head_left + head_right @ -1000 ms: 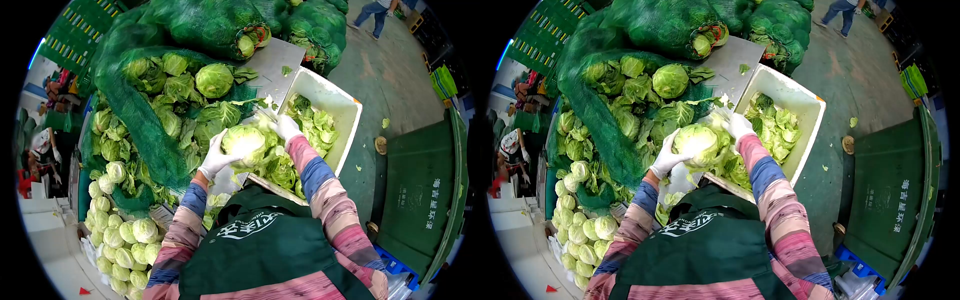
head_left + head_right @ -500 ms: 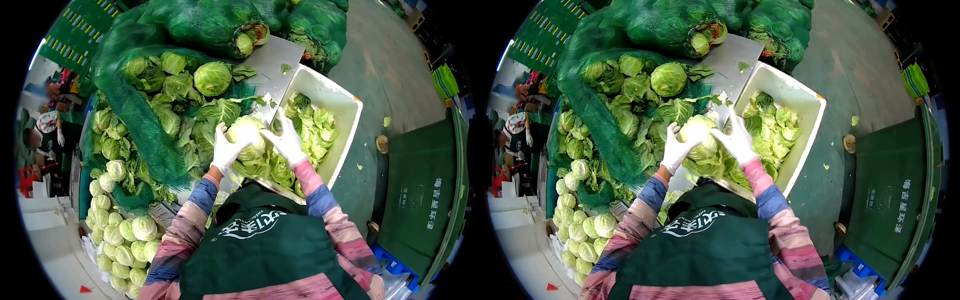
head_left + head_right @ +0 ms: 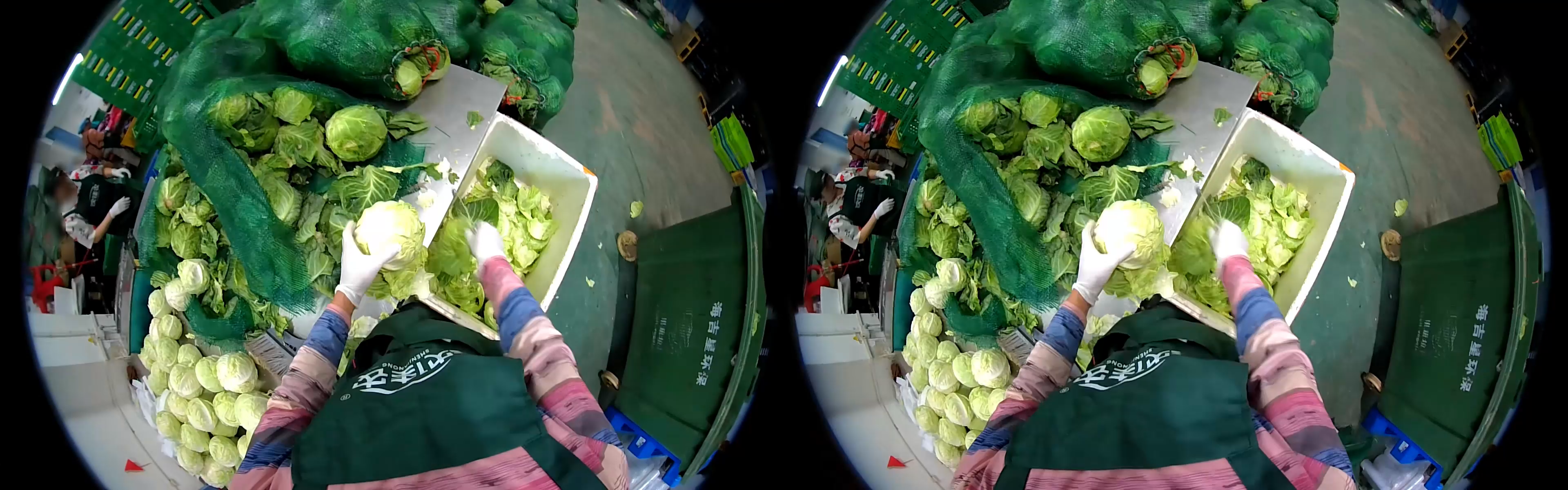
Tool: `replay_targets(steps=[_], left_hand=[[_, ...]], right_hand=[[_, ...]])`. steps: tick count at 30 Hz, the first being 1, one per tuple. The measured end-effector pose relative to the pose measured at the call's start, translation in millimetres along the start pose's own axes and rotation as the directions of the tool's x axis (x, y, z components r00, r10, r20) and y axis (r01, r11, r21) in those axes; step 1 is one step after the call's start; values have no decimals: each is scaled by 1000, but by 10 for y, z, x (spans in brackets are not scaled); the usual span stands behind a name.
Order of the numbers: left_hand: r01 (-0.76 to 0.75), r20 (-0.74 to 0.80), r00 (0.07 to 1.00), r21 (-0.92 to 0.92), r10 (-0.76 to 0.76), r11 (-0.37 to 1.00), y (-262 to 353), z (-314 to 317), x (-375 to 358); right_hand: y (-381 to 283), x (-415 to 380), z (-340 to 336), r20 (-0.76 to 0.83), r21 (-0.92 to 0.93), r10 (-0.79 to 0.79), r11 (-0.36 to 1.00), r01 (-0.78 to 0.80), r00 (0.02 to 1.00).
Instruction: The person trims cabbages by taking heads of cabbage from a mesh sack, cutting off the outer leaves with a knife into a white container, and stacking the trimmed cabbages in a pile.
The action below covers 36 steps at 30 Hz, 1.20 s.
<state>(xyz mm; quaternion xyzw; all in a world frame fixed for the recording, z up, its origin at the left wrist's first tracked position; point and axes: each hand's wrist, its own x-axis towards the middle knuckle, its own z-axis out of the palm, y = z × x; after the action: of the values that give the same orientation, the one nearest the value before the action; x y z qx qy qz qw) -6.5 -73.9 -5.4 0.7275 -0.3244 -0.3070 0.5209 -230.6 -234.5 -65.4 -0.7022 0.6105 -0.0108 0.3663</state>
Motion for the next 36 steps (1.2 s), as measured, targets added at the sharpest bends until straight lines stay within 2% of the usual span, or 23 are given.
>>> replay_targets(steps=[1, 3, 5, 6, 7, 10, 12, 13, 15, 16, 20, 22, 24, 25, 27, 28, 29, 30, 31, 32, 34, 35, 36], left_hand=[[-2, -6, 1000, 2, 2, 1000, -23, -24, 28], [-59, 62, 997, 130, 52, 990, -121, -40, 54], [-21, 83, 996, 81, 14, 997, 73, 64, -8], [-92, 98, 993, 218, 71, 972, 180, 95, -33], [-163, 125, 984, 350, 127, 922, 229, 112, -48], [-218, 157, 974, 424, 166, 879, 215, 161, -42], [-221, 149, 974, 476, 169, 851, 282, 183, -77], [-234, 174, 971, 509, 167, 829, 315, 187, -92], [-246, 197, 967, 541, 164, 804, 331, 204, -111], [-275, 195, 961, 555, 198, 785, 331, 219, -118], [-334, 208, 942, 564, 262, 755, 322, 235, -121], [-349, 219, 937, 553, 273, 757, 336, 258, -192], [-521, 335, 853, 506, 400, 687, 339, 249, -346], [-532, 351, 846, 506, 401, 679, 319, 191, -387], [-403, 254, 914, 471, 317, 785, 238, 103, -446], [-424, 239, 905, 483, 351, 766, 187, 101, -429], [-428, 240, 904, 484, 355, 763, 152, 66, -383], [-332, 177, 943, 449, 282, 829, 117, -1, -362], [-234, 115, 972, 402, 205, 885, 84, -22, -332], [-248, 81, 969, 393, 235, 886, 86, 10, -251], [-239, 67, 970, 413, 232, 879, 152, 89, -206], [-229, 61, 972, 436, 226, 870, 175, 118, -206], [-237, 57, 969, 469, 239, 851, 169, 134, -196]], right_hand=[[196, 72, 26, 59, -123, 20, 992, -12, 998], [82, -113, -1, -173, -168, -142, 979, 113, 975], [-348, -371, -308, -85, 40, -331, 941, 335, 940], [-490, -458, -362, -45, -16, -477, 879, 477, 878], [-637, -569, -440, -2, -143, -524, 843, 518, 852], [-822, -644, -453, 11, -264, -535, 814, 518, 845], [-849, -586, -412, -27, -276, -698, 693, 666, 715], [-873, -564, -394, -27, -278, -699, 692, 667, 714], [-1016, -579, -431, 92, -377, -718, 616, 691, 690], [-1074, -579, -492, 194, -411, -626, 647, 642, 755], [-1026, -353, -430, 95, -352, -690, 651, 673, 718], [-1007, -70, -415, 43, -341, -472, 821, 457, 880], [-857, 134, -430, -2, -344, -418, 853, 392, 909], [-741, 187, -443, 15, -354, -358, 871, 339, 934], [-221, 304, -451, 24, -235, -78, 969, 81, 997], [-158, 277, -471, 24, -236, -77, 969, 81, 997], [-118, 205, -482, -58, -210, -55, 977, 41, 997], [-95, 78, -465, -132, -181, -25, 983, 1, 991], [-142, -32, -392, -149, -11, -113, 994, 112, 982], [-292, -203, -284, -186, 169, -184, 962, 216, 965], [-726, -583, -532, 139, 349, -55, 937, 3, 989], [-777, -752, -129, -103, 226, -388, 888, 401, 916], [-891, -847, -120, 9, 153, -291, 946, 286, 957]])
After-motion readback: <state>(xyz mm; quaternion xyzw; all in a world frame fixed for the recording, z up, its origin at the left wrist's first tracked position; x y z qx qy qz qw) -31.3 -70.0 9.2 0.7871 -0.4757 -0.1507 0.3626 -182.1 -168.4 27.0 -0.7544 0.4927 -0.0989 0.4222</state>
